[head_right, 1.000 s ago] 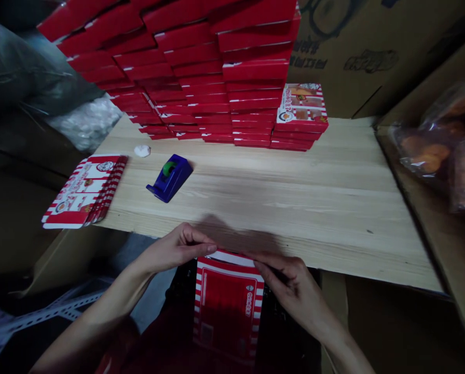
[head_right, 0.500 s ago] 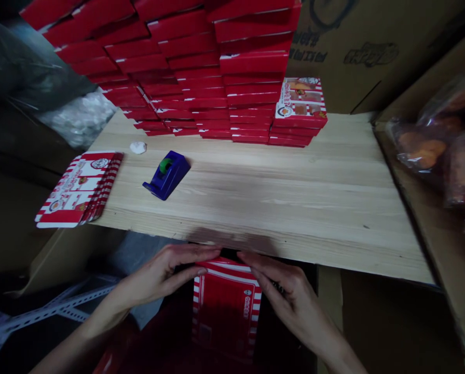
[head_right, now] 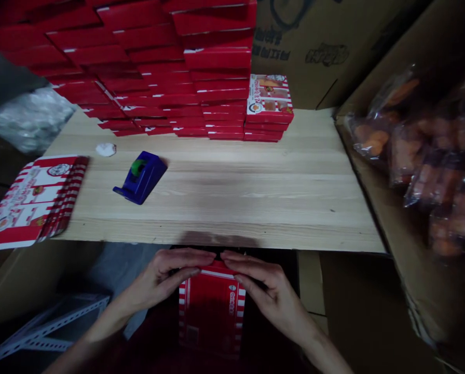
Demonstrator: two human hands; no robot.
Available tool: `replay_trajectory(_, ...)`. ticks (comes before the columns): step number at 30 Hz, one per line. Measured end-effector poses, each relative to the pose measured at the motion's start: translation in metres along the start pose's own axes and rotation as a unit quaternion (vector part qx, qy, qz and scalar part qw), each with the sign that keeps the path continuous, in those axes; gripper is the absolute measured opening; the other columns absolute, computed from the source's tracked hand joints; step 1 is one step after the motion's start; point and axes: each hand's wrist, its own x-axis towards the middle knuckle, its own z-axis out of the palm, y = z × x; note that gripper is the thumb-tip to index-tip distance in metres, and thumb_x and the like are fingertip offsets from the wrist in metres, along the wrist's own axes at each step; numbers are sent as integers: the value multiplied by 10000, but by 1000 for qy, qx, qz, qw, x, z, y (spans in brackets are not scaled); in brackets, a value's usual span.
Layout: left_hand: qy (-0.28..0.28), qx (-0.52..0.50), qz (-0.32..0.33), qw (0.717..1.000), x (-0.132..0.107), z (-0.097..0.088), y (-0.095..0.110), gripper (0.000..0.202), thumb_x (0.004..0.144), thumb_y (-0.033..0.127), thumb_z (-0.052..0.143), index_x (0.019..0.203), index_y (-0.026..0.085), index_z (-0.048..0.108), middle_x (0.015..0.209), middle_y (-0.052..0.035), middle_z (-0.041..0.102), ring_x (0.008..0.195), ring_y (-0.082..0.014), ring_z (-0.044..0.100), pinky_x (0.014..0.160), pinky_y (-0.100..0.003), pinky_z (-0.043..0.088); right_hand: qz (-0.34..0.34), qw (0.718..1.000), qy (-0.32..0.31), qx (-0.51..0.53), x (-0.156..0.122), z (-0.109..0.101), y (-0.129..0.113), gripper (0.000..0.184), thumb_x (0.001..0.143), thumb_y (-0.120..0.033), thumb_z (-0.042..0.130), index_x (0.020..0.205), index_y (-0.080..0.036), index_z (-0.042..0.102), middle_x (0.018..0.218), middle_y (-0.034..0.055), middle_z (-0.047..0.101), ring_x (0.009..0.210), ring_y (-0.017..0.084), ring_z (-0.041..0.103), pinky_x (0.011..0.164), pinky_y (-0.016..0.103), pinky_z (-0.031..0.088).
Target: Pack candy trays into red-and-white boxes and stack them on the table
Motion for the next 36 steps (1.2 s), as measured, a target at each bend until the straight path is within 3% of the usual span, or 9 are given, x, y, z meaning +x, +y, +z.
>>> replay_trajectory(3, 40, 19, 0, 999, -2, -3, 5, 355, 1007, 168, 600, 1301, 325, 722, 1297, -42, 753, 1208, -192, 708, 1041, -340, 576, 79, 984, 86, 135, 0, 9, -3, 325, 970, -318, 700, 1280, -416, 705, 1448, 0, 669, 1348, 227, 620, 1125, 456, 515)
replay_trajectory(5, 52, 32, 8, 998, -2, -5, 12, 369, 1000, 151, 605, 1302, 329, 722, 1308, -40, 748, 1207, -186, 708, 1037, -325, 578, 116, 969, 106, 190, 3, 14, -10, 319, 951, -383, 721, 1270, -392, 707, 1428, 21, 685, 1323, 236, 638, 1100, 450, 531)
replay_trajectory(9, 28, 59, 28, 997, -1, -1, 24, 418, 998, 124, 592, 1336, 347, 697, 1309, -23, 748, 1216, -177, 702, 1029, -308, 582, 156, 964, 107, 184, 10, 20, -26, 241, 925, -437, 743, 1133, -319, 778, 1221, 45, 791, 1114, 218, 743, 1033, 408, 565)
replay_trajectory(12, 22, 70, 29, 997, 0, 2, 27, 445, 1000, 120, 587, 1362, 365, 674, 1335, -12, 735, 1235, -172, 691, 1040, -303, 574, 181, 959, 115, 186, 12, 21, -29, 265, 905, -443, 761, 1133, -309, 782, 1142, 39, 814, 1060, 205, 756, 958, 360, 593)
replay_trajectory(17, 26, 44, 0, 999, -5, 1, 26, 400, 999, 156, 607, 1336, 352, 696, 1344, -20, 729, 1241, -186, 685, 1048, -323, 566, 143, 965, 148, 161, 5, 27, -24, 315, 897, -410, 774, 1206, -352, 762, 1174, 25, 811, 950, 181, 779, 831, 314, 633)
replay_trajectory(21, 42, 28, -25, 998, -6, 0, 22, 376, 984, 203, 648, 1323, 354, 706, 1306, -19, 750, 1217, -194, 694, 1038, -330, 566, 91, 975, 172, 105, 4, 32, -18, 233, 926, -385, 745, 1155, -391, 788, 1152, -2, 818, 1028, 189, 774, 931, 338, 617)
replay_trajectory(26, 66, 3, -82, 994, 4, -5, 10, 286, 969, 281, 682, 1236, 351, 760, 1281, -20, 762, 1197, -214, 705, 1069, -366, 542, 69, 989, 114, 62, 14, 20, -12, 241, 936, -376, 739, 1172, -393, 783, 1192, 5, 807, 1102, 208, 753, 998, 385, 596)
replay_trajectory(31, 49, -47, -127, 990, 13, -17, -3, 286, 949, 344, 709, 1230, 332, 763, 1265, -38, 768, 1164, -229, 721, 1062, -391, 541, 51, 996, 73, 1, 20, 6, -14, 347, 948, -326, 730, 1283, -414, 719, 1285, 9, 768, 1214, 218, 702, 1079, 435, 550)
replay_trajectory(36, 43, -83, -140, 986, 20, -11, -9, 272, 958, 339, 692, 1211, 282, 775, 1227, -64, 782, 1163, -241, 718, 1067, -408, 528, 70, 995, 71, 25, 35, 8, -7, 279, 943, -366, 716, 1216, -378, 767, 1203, 24, 802, 1111, 235, 753, 996, 418, 603)
